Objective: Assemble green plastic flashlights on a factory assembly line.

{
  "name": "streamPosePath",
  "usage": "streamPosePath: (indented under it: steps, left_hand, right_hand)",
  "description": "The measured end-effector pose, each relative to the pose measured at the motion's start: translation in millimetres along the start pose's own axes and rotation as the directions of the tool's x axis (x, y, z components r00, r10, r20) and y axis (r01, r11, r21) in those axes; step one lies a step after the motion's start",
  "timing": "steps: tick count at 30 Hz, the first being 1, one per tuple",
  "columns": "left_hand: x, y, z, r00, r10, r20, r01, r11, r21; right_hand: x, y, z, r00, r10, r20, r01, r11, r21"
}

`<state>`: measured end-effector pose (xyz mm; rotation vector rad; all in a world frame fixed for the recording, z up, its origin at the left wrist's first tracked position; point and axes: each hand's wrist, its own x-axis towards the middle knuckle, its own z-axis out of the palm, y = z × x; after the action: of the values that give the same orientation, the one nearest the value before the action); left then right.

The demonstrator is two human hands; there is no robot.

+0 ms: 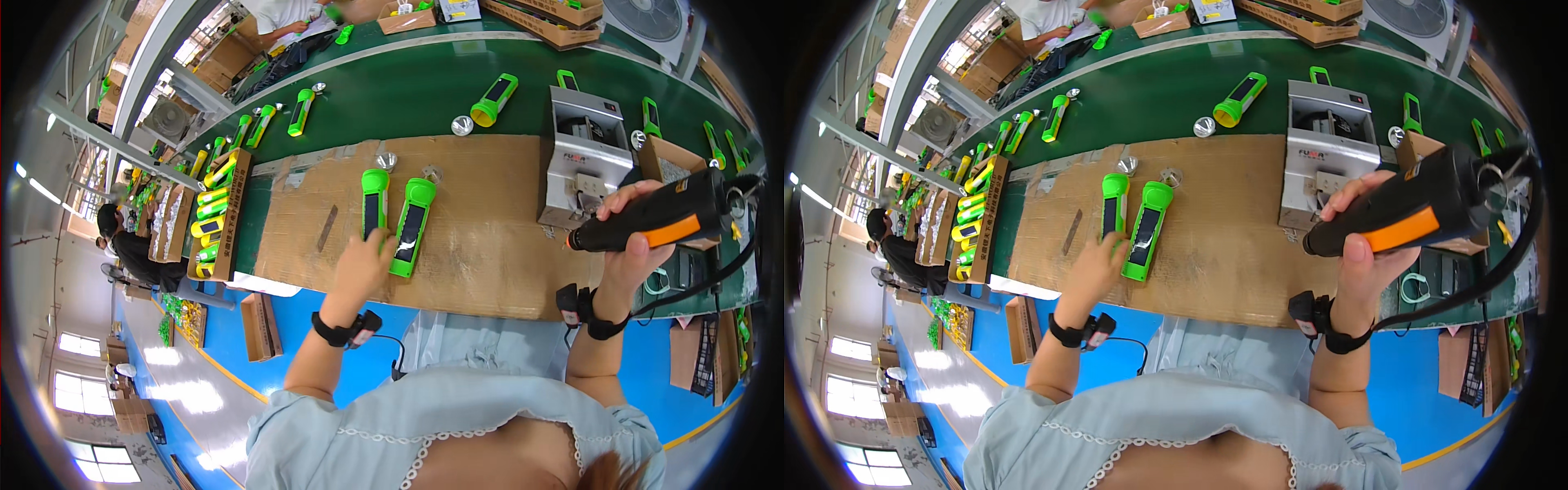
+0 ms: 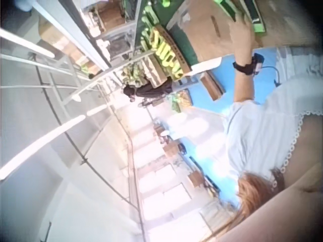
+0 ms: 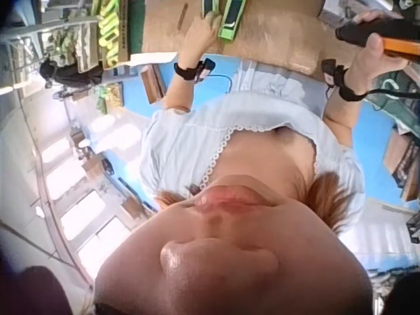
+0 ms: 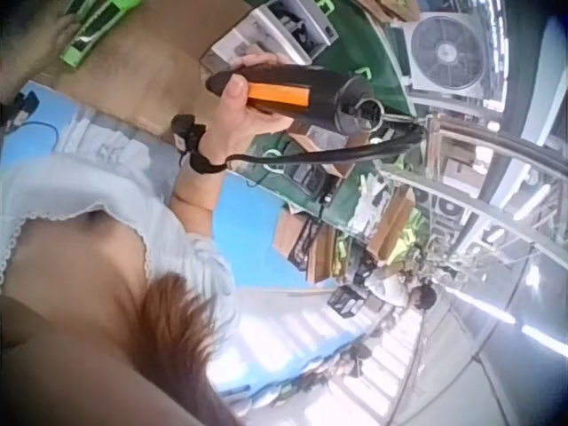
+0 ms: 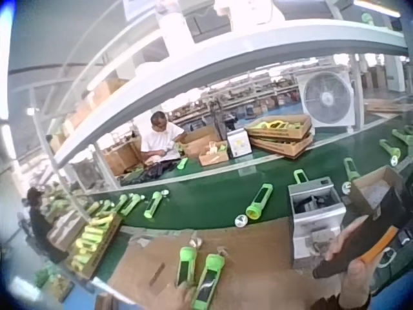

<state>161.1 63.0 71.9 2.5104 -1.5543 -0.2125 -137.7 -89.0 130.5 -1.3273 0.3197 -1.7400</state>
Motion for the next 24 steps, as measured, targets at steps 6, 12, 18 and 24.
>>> streamPosePath:
  steps: [6, 12, 18, 24]
  left_hand:
    - [40, -38, -26, 0.848, 0.529, 0.014, -0.521, 0.829, 0.202]
    - [59, -7, -38, 0.514, 0.814, 0.27, -0.832, 0.397, 0.388]
    - [54, 46, -6, 0.392, 0.894, 0.216, -0.919, 0.391, 0.049]
    - [49, 88, 37, 0.538, 0.833, -0.127, -0.823, 0.552, 0.135]
  right_hand:
    - [17, -7, -20, 0.994, -0.109, 0.009, 0.109, 0.994, 0.024]
    - [49, 0, -31, 0.976, -0.216, -0.004, 0.216, 0.976, -0.001]
    - [57, 3, -29, 0.986, -0.167, -0.013, 0.168, 0.986, 0.01]
    - [55, 16, -22, 0.981, -0.186, 0.063, 0.195, 0.961, -0.197]
